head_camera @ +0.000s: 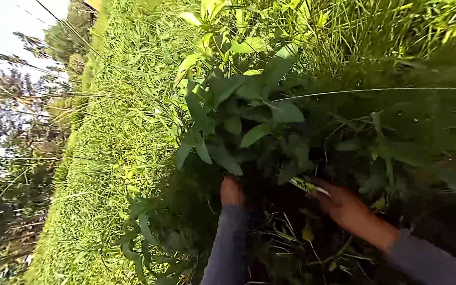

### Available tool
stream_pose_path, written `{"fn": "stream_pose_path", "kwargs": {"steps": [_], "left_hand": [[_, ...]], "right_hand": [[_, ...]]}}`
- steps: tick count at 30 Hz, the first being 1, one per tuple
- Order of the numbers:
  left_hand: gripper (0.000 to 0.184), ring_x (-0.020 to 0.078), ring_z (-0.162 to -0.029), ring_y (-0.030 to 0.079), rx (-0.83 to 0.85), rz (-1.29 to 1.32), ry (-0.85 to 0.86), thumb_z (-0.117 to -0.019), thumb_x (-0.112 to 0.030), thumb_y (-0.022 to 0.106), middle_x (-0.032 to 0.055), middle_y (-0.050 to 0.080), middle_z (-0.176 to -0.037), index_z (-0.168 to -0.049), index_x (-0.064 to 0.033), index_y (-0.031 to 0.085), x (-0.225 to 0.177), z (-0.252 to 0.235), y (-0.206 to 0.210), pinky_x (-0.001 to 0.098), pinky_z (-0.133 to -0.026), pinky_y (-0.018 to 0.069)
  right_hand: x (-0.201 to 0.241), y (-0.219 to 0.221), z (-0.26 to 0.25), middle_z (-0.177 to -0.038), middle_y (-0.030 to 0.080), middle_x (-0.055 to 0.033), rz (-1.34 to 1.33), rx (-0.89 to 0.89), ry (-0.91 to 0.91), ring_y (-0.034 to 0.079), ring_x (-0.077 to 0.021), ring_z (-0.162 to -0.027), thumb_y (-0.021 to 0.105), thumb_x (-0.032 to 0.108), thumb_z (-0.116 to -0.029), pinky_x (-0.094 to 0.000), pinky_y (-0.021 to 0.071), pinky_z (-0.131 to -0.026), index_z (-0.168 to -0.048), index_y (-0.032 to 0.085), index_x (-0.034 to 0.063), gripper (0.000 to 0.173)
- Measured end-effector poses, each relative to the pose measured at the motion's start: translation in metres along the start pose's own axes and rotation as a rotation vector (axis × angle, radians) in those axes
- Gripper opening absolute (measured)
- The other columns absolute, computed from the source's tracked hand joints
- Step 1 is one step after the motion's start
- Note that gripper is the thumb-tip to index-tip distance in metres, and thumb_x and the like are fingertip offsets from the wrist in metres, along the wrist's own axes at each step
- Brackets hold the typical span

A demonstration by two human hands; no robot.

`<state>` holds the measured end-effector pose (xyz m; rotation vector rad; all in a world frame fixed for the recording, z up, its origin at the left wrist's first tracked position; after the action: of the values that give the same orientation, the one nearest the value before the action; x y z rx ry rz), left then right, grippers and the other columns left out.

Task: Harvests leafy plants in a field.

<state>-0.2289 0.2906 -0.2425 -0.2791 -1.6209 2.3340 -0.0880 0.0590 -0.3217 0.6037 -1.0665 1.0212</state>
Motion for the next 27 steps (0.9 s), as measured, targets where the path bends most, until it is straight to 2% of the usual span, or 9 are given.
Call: {"fn": "stream_pose_path", "kwargs": {"steps": [3, 5, 8, 12, 15, 19, 22, 25, 27], "left_hand": [[0.051, 0.0431, -0.116, 0.066, 0.17, -0.261, 0.019, -0.0942, -0.028, 0.073, 0.025, 0.061, -0.137, -0.138, -0.0036, 0.062, -0.01, 0.011, 0.037, 0.0607, -0.097, 0.0546], [0.048, 0.0436, -0.115, 0.066, 0.21, -0.408, 0.006, -0.0954, -0.025, 0.071, 0.0242, 0.063, -0.135, -0.138, -0.0039, 0.062, -0.02, 0.014, 0.051, 0.0611, -0.094, 0.0548], [0.03, 0.044, -0.112, 0.067, 0.218, -0.461, -0.027, -0.0965, -0.018, 0.067, 0.0238, 0.07, -0.122, -0.122, -0.0018, 0.071, -0.029, 0.02, 0.054, 0.0617, -0.09, 0.0552], [0.029, 0.0417, -0.113, 0.068, 0.237, -0.389, -0.089, -0.097, -0.022, 0.066, 0.0221, 0.071, -0.12, -0.119, -0.004, 0.072, -0.023, 0.019, 0.045, 0.0618, -0.093, 0.0543], [0.037, 0.0399, -0.119, 0.066, 0.261, -0.208, -0.135, -0.0997, -0.029, 0.066, 0.0235, 0.069, -0.125, -0.124, -0.0014, 0.069, 0.003, 0.005, 0.041, 0.0595, -0.101, 0.052], [0.045, 0.0403, -0.127, 0.061, 0.295, -0.073, -0.097, -0.1002, -0.026, 0.068, 0.0273, 0.064, -0.132, -0.131, 0.0061, 0.063, 0.019, -0.01, 0.038, 0.0544, -0.109, 0.0473], [0.04, 0.0401, -0.124, 0.063, 0.261, 0.004, -0.134, -0.101, -0.02, 0.067, 0.0276, 0.065, -0.13, -0.131, 0.006, 0.062, 0.022, -0.011, 0.04, 0.0538, -0.107, 0.0486], [0.035, 0.04, -0.119, 0.065, 0.248, 0.045, -0.126, -0.1036, -0.019, 0.062, 0.0274, 0.067, -0.125, -0.127, 0.0059, 0.064, 0.019, -0.006, 0.043, 0.0549, -0.104, 0.049], [0.035, 0.0399, -0.117, 0.066, 0.24, 0.081, -0.138, -0.1045, -0.023, 0.061, 0.0265, 0.068, -0.123, -0.126, 0.0037, 0.066, 0.021, -0.006, 0.045, 0.056, -0.103, 0.0498]], "right_hand": [[0.003, 0.005, -0.003, -0.107, 0.072, -0.0108, 0.034, 0.006, -0.013, 0.065, -0.0227, -0.075, 0.049, 0.016, -0.1074, -0.0464, 0.0556, -0.071, -0.148, 0.054, 0.015, 0.041], [0.002, 0.005, -0.003, -0.108, 0.072, -0.0106, 0.044, 0.013, -0.003, 0.066, -0.0232, -0.078, 0.049, 0.017, -0.1077, -0.0467, 0.056, -0.073, -0.149, 0.053, 0.0158, 0.042], [0.0, 0.001, 0.002, -0.106, 0.072, -0.0114, 0.045, 0.008, -0.024, 0.066, -0.023, -0.076, 0.048, 0.016, -0.1074, -0.0466, 0.0555, -0.072, -0.148, 0.054, 0.0149, 0.041], [0.005, 0.004, 0.006, -0.104, 0.072, -0.0113, 0.082, -0.005, -0.053, 0.067, -0.024, -0.079, 0.05, 0.016, -0.1065, -0.0481, 0.0565, -0.075, -0.146, 0.055, 0.0145, 0.04], [0.011, 0.006, 0.017, -0.108, 0.072, -0.0134, 0.131, 0.024, -0.058, 0.07, -0.028, -0.092, 0.05, 0.014, -0.1046, -0.0529, 0.0561, -0.086, -0.146, 0.057, 0.0157, 0.042], [0.018, 0.011, 0.026, -0.123, 0.07, -0.0161, 0.196, 0.095, -0.128, 0.069, -0.0318, -0.11, 0.051, 0.012, -0.1042, -0.0562, 0.0528, -0.097, -0.143, 0.061, 0.0169, 0.04], [0.03, 0.017, 0.017, -0.118, 0.071, -0.0163, 0.213, 0.084, -0.144, 0.07, -0.0311, -0.104, 0.049, 0.013, -0.1062, -0.0544, 0.0547, -0.093, -0.146, 0.058, 0.0169, 0.041], [0.04, 0.028, 0.0, -0.126, 0.067, -0.0206, 0.29, 0.139, -0.126, 0.066, -0.0362, -0.116, 0.048, 0.014, -0.1078, -0.0555, 0.0494, -0.103, -0.148, 0.055, 0.0129, 0.041], [0.04, 0.035, -0.006, -0.127, 0.066, -0.0224, 0.344, 0.165, -0.111, 0.064, -0.0386, -0.119, 0.048, 0.013, -0.1071, -0.0562, 0.0482, -0.104, -0.148, 0.055, 0.0127, 0.041]]}}
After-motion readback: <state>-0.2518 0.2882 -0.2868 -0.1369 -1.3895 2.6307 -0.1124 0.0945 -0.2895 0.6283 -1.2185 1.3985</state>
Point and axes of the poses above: each hand's wrist, its own z-axis away from the middle knuckle, its own y-axis out of the palm, x = y × z, the point moved 7 cm from there along -z, towards the middle knuckle
